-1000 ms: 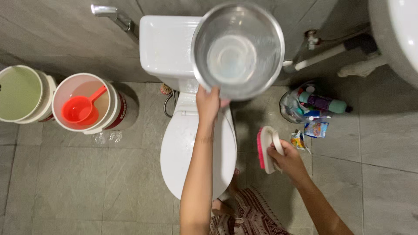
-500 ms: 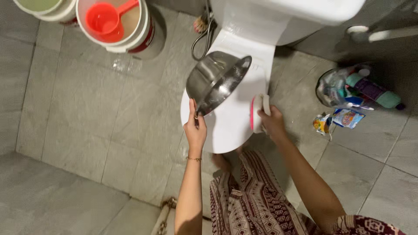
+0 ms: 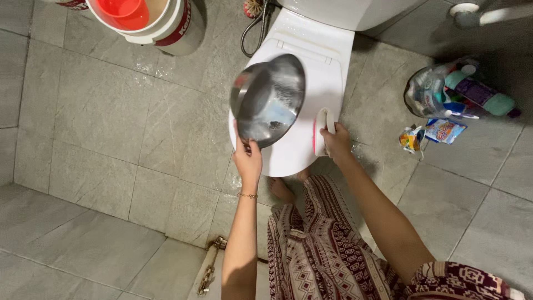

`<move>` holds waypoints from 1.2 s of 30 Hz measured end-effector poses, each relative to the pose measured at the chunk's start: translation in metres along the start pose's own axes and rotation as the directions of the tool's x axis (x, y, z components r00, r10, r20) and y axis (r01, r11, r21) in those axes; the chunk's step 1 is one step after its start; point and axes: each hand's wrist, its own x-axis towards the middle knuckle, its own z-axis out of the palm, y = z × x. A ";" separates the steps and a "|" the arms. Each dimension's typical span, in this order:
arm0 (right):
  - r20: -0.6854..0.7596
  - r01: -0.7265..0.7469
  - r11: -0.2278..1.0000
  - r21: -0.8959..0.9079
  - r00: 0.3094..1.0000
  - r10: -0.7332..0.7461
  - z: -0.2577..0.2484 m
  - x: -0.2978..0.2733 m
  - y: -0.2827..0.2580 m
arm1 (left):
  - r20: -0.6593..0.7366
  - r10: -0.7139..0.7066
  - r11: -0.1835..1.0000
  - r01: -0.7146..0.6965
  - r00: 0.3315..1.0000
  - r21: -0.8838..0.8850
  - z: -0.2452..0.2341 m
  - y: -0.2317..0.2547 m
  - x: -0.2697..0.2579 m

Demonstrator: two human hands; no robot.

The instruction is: The person cleans the exterior of a toilet using a brush and a cleaning solution from a bowl, wiping the tank and the lid.

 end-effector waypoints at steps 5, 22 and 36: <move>-0.037 0.040 0.992 -0.117 0.998 -0.045 -0.005 -0.015 -0.025 | -0.072 -0.164 0.963 0.144 0.984 -0.226 0.011 -0.025 0.003; 0.357 0.315 0.867 -0.386 0.918 -0.174 0.042 -0.032 -0.051 | -0.024 -0.442 0.718 0.337 0.897 -0.608 0.022 -0.024 0.000; 0.248 0.241 0.832 -0.500 0.960 -0.128 0.032 0.006 -0.001 | 0.294 -0.088 0.662 0.276 0.952 -0.696 0.003 0.286 0.073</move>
